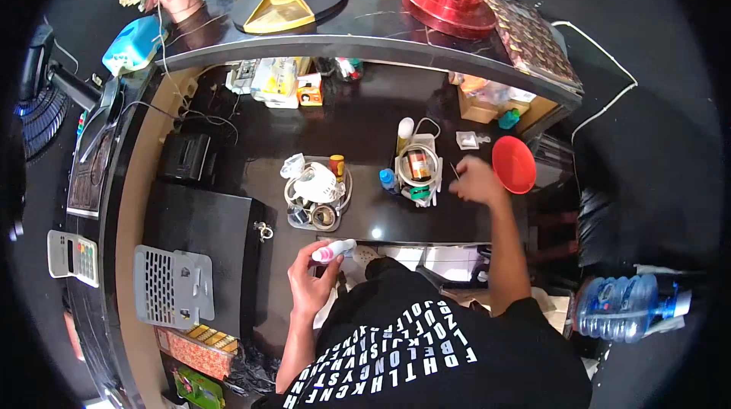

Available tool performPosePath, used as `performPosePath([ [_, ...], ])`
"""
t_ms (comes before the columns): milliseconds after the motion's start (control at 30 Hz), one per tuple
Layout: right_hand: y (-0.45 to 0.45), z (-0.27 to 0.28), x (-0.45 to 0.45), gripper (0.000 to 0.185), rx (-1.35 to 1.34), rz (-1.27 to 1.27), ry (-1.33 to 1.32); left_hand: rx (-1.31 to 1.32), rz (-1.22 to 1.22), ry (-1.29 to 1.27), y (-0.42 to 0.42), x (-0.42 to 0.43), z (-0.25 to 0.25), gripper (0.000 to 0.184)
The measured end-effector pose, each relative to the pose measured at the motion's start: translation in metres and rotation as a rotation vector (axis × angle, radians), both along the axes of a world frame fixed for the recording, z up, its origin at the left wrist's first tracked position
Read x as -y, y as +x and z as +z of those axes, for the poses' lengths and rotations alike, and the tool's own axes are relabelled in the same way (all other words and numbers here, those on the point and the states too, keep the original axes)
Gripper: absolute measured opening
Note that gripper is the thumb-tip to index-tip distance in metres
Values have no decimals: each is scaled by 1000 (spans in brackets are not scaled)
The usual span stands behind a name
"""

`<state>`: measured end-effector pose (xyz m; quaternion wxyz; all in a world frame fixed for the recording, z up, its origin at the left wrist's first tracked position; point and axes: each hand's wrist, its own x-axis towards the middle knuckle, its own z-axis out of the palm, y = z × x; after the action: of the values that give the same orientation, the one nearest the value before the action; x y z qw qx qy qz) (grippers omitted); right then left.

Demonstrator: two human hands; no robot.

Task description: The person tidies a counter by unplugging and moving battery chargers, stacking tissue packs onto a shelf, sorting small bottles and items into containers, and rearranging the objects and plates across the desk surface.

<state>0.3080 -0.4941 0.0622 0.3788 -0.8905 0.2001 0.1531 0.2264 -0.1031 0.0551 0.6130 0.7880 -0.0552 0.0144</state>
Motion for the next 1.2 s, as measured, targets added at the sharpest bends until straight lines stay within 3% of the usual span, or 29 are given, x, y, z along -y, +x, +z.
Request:
performPosePath([
  [67, -27, -36, -6, 78, -207, -43, 84, -23, -16, -33, -2, 1, 2, 33],
  [133, -53, -79, -29, 92, 33, -66, -51, 2, -18, -30, -4, 2, 2, 34],
  [167, -60, -102, -33, 94, 168, -42, 54, 12, -16, -25, -6, 1, 1, 34],
  [267, -57, -146, -45, 85, 507, -120, 27, 2, -37, 6, -11, -4, -6, 34],
  [300, -52, -142, -54, 71, 495, -233, 78, -4, -30, -4, -12, -4, -3, 33],
  [400, -43, -154, -54, 58, 691, -84, -207, -24, -22, 16, -16, -5, 2, 32],
  [433, -40, -155, -54, 48, 596, -113, -181, -24, -15, 4, -17, -5, 2, 32],
  [533, -26, -158, -53, 43, 568, -137, -350, -46, 10, -8, -21, -6, -1, 32],
  [833, 33, -130, -82, 63, 727, -205, -291, -51, 29, 66, -20, 1, -8, 32],
  [1200, 154, -148, -80, 65, 720, -274, -369, -108, 51, 115, -9, 19, -5, 32],
])
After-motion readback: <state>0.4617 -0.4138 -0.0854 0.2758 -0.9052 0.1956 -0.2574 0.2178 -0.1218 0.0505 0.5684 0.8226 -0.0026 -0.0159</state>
